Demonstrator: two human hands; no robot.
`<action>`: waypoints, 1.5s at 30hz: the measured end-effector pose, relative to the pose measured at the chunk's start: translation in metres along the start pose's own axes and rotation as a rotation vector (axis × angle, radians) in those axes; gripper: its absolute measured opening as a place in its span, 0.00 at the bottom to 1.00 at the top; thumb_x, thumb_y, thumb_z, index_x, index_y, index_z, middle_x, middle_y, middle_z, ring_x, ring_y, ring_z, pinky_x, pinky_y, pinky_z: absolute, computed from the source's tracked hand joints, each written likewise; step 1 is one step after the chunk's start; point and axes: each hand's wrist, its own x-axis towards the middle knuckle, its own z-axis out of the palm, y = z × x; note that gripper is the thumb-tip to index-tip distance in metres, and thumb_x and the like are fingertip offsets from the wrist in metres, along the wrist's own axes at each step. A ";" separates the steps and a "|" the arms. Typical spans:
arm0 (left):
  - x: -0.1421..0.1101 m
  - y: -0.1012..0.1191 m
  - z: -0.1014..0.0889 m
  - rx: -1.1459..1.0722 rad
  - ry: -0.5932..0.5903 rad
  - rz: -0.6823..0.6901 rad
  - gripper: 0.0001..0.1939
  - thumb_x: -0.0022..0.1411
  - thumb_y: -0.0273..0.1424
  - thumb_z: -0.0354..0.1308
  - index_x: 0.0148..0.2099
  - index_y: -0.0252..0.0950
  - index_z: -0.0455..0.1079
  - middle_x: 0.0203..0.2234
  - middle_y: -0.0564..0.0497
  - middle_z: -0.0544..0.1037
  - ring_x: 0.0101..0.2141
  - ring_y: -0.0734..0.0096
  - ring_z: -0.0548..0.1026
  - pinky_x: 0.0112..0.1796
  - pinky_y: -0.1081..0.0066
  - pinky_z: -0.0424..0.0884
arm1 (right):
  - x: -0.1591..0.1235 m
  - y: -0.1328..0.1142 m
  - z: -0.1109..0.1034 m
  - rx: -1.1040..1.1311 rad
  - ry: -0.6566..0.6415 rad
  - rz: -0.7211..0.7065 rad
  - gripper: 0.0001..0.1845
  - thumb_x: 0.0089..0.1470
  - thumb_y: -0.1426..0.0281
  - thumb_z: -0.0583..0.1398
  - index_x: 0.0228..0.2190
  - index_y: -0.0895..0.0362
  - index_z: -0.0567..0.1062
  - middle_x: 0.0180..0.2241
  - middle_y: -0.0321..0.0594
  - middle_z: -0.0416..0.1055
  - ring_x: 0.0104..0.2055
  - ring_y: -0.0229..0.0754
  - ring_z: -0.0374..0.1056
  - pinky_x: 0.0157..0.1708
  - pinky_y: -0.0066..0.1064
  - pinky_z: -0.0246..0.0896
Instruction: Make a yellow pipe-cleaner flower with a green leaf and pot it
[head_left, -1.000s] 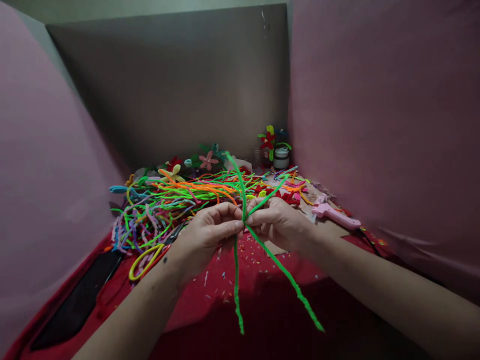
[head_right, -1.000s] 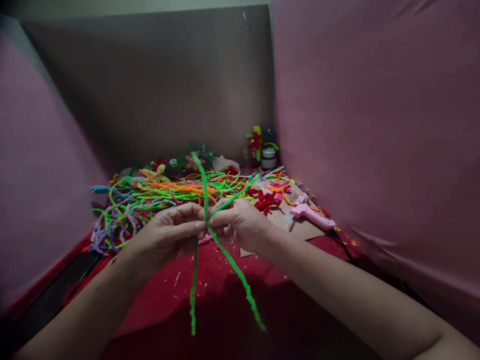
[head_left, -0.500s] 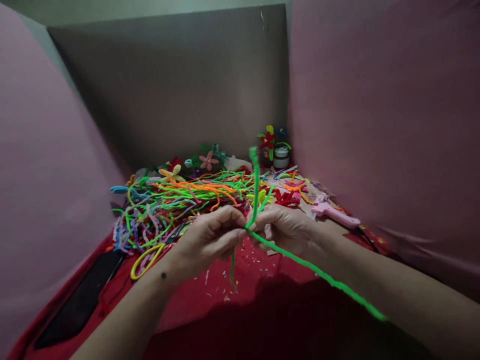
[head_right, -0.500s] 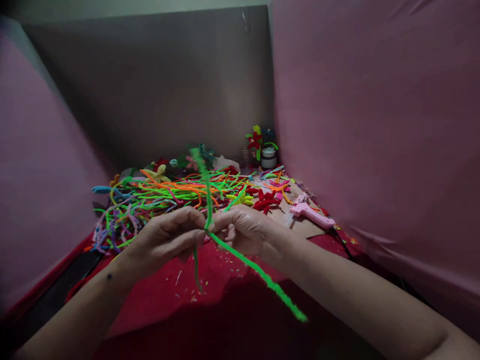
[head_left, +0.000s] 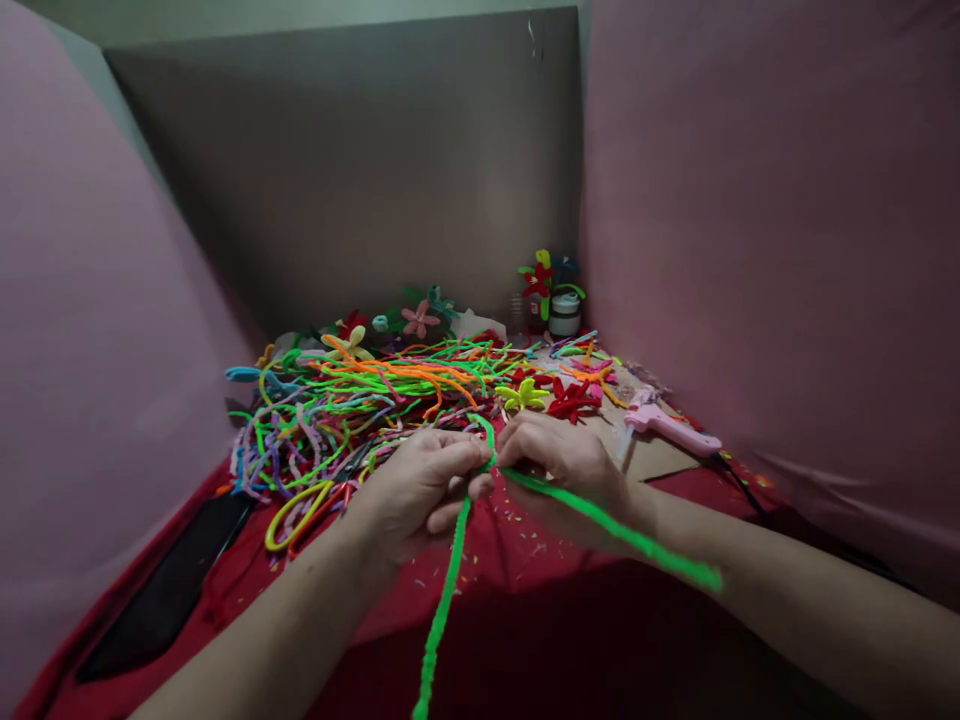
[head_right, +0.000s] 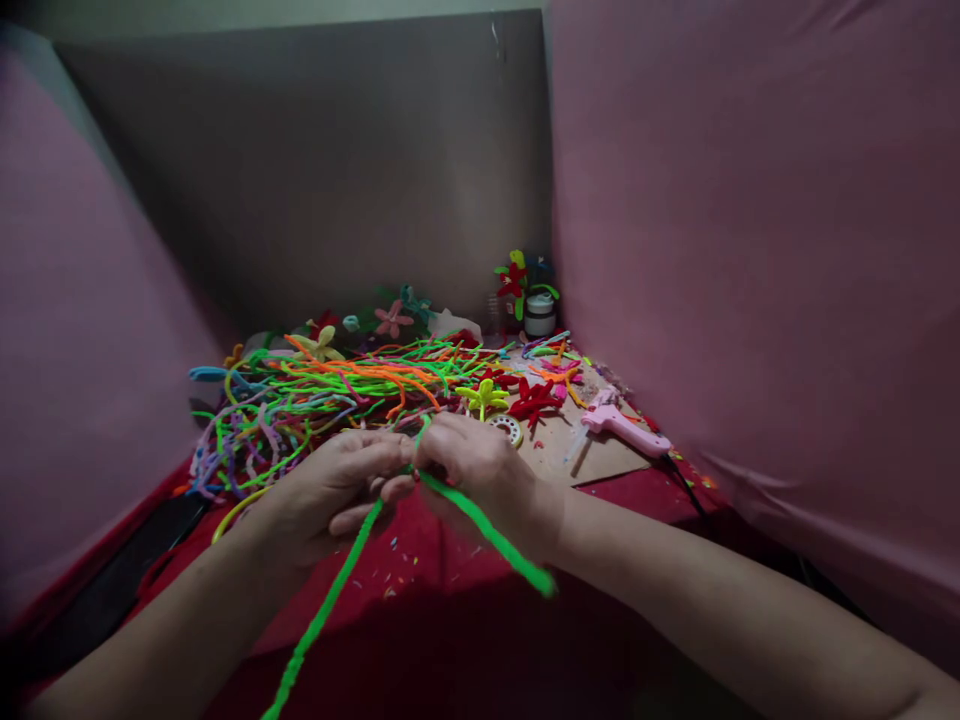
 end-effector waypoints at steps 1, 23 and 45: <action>-0.001 0.000 0.000 0.002 0.003 0.011 0.09 0.54 0.33 0.56 0.26 0.32 0.64 0.15 0.57 0.67 0.07 0.90 0.51 0.08 0.83 0.44 | -0.002 0.001 -0.001 -0.011 0.000 -0.015 0.05 0.47 0.77 0.57 0.23 0.57 0.68 0.24 0.37 0.66 0.28 0.36 0.61 0.29 0.29 0.56; -0.004 -0.003 0.005 0.087 0.083 0.229 0.08 0.55 0.31 0.58 0.39 0.37 0.68 0.21 0.54 0.73 0.14 0.82 0.64 0.15 0.80 0.56 | 0.001 0.007 -0.007 0.374 0.036 0.218 0.06 0.44 0.81 0.59 0.22 0.59 0.70 0.20 0.31 0.64 0.22 0.31 0.57 0.22 0.24 0.52; -0.011 0.005 0.004 0.329 0.070 0.231 0.11 0.60 0.37 0.53 0.30 0.35 0.61 0.18 0.59 0.57 0.20 0.80 0.52 0.21 0.77 0.49 | 0.009 0.007 0.003 0.878 0.010 0.640 0.05 0.36 0.77 0.63 0.20 0.60 0.71 0.15 0.28 0.61 0.16 0.28 0.53 0.16 0.24 0.44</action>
